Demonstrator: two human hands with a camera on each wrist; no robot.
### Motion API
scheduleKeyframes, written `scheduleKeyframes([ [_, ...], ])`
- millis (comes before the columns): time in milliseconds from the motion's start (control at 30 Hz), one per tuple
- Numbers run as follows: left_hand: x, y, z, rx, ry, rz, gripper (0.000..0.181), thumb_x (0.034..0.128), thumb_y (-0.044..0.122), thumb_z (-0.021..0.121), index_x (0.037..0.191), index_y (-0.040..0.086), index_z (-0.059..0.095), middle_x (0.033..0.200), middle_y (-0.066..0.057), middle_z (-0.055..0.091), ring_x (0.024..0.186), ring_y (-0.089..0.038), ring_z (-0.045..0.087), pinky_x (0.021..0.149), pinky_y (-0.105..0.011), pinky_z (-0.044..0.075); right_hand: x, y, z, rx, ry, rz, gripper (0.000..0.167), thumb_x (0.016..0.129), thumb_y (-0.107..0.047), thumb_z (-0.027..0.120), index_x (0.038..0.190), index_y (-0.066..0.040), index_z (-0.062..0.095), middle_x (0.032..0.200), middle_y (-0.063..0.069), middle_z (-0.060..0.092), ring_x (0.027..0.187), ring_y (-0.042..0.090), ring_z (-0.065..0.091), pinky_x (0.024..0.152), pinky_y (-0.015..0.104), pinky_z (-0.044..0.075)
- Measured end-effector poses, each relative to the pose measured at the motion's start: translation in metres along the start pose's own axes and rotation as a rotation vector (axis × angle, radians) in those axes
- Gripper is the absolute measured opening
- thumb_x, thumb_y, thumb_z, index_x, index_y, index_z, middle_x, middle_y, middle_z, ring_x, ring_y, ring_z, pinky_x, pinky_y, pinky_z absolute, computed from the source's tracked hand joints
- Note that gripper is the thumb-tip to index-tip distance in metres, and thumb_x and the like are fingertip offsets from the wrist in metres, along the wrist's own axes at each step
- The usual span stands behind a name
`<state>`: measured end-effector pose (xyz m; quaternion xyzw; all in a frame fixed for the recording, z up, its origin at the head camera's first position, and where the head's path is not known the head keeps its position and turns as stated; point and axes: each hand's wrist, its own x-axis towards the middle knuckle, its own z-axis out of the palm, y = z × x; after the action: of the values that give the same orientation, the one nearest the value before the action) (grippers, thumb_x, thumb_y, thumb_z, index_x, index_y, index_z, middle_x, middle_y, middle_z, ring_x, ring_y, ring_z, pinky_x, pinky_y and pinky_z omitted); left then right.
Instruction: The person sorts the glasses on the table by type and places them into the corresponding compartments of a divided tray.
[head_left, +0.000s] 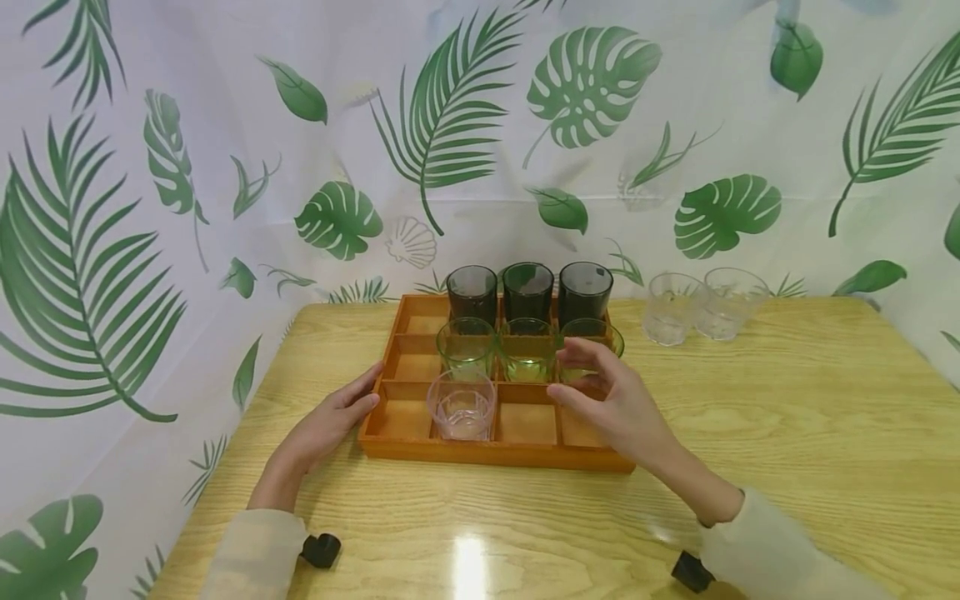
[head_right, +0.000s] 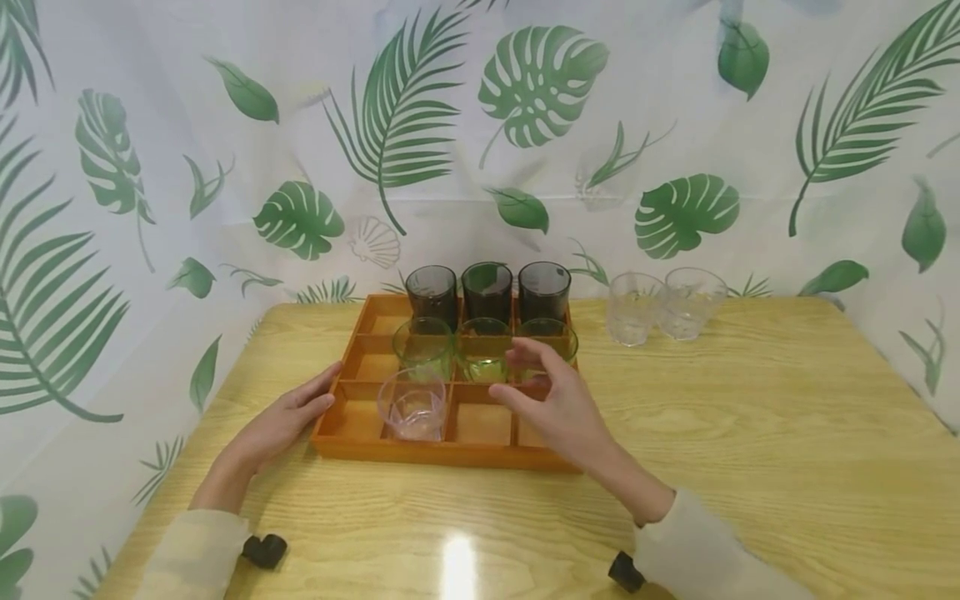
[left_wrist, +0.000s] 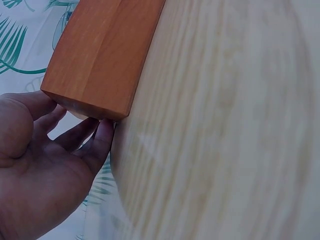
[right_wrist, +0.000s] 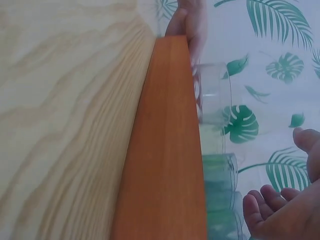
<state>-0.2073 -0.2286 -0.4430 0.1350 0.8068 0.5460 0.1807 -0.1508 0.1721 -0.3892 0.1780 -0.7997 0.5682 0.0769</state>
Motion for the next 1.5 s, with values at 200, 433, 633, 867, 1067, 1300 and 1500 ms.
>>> scheduleKeyframes([
  [200, 0.000, 0.000, -0.001, -0.011, -0.009, 0.007, 0.062, 0.1137, 0.028, 0.043, 0.168, 0.019, 0.014, 0.173, -0.007, 0.007, 0.158, -0.030, 0.003, 0.125, -0.054, 0.009, -0.011, 0.005, -0.022, -0.062, 0.047, 0.019, 0.058, 0.096, -0.005, 0.074, 0.148, 0.004, 0.049, 0.134, 0.023, 0.061, 0.116, 0.022, 0.062, 0.092, 0.016, 0.051],
  [433, 0.000, -0.001, -0.001, -0.019, -0.007, 0.002, 0.061, 0.1138, 0.027, 0.043, 0.168, 0.020, 0.015, 0.173, -0.006, 0.007, 0.158, -0.030, 0.004, 0.125, -0.053, 0.010, -0.023, 0.015, -0.049, -0.112, 0.094, 0.018, 0.060, 0.098, -0.007, 0.073, 0.151, 0.002, 0.047, 0.133, 0.020, 0.062, 0.109, -0.003, 0.060, 0.090, 0.013, 0.051],
  [633, 0.000, -0.001, 0.000, -0.033, -0.022, 0.016, 0.061, 0.1142, 0.024, 0.041, 0.168, 0.017, 0.014, 0.173, -0.010, 0.006, 0.158, -0.032, 0.003, 0.125, -0.053, 0.011, -0.033, 0.024, -0.072, -0.137, 0.151, 0.040, 0.059, 0.099, -0.009, 0.072, 0.151, 0.003, 0.046, 0.126, -0.002, 0.064, 0.107, -0.002, 0.063, 0.087, 0.013, 0.052],
  [867, 0.002, -0.003, 0.000, -0.039, -0.017, 0.012, 0.060, 0.1141, 0.023, 0.042, 0.168, 0.018, 0.015, 0.173, -0.009, 0.007, 0.158, -0.031, 0.004, 0.125, -0.051, 0.013, -0.044, 0.035, -0.098, -0.156, 0.194, 0.081, 0.064, 0.099, -0.009, 0.071, 0.153, 0.005, 0.040, 0.124, -0.015, 0.061, 0.113, -0.002, 0.059, 0.088, 0.008, 0.049],
  [1067, 0.001, -0.002, 0.000, -0.028, -0.010, 0.006, 0.061, 0.1140, 0.024, 0.042, 0.168, 0.018, 0.015, 0.173, -0.009, 0.007, 0.158, -0.031, 0.004, 0.125, -0.052, 0.012, -0.055, 0.050, -0.124, -0.193, 0.235, 0.123, 0.065, 0.100, -0.010, 0.071, 0.154, 0.005, 0.038, 0.123, -0.019, 0.060, 0.113, -0.006, 0.057, 0.087, 0.006, 0.047],
  [1300, 0.002, -0.001, 0.000, -0.036, -0.008, 0.007, 0.061, 0.1137, 0.025, 0.043, 0.168, 0.019, 0.016, 0.173, -0.006, 0.008, 0.158, -0.029, 0.005, 0.125, -0.050, 0.013, -0.064, 0.065, -0.153, -0.284, 0.252, 0.198, 0.072, 0.101, -0.019, 0.071, 0.157, 0.006, 0.032, 0.121, -0.027, 0.055, 0.111, -0.012, 0.052, 0.084, 0.002, 0.043],
  [1500, 0.002, -0.002, -0.001, -0.025, -0.002, 0.012, 0.061, 0.1137, 0.025, 0.043, 0.168, 0.017, 0.016, 0.173, -0.007, 0.009, 0.158, -0.030, 0.005, 0.125, -0.052, 0.012, -0.064, 0.071, -0.171, -0.329, 0.288, 0.247, 0.078, 0.101, -0.026, 0.071, 0.159, 0.005, 0.029, 0.119, -0.030, 0.051, 0.107, -0.016, 0.050, 0.082, 0.000, 0.041],
])
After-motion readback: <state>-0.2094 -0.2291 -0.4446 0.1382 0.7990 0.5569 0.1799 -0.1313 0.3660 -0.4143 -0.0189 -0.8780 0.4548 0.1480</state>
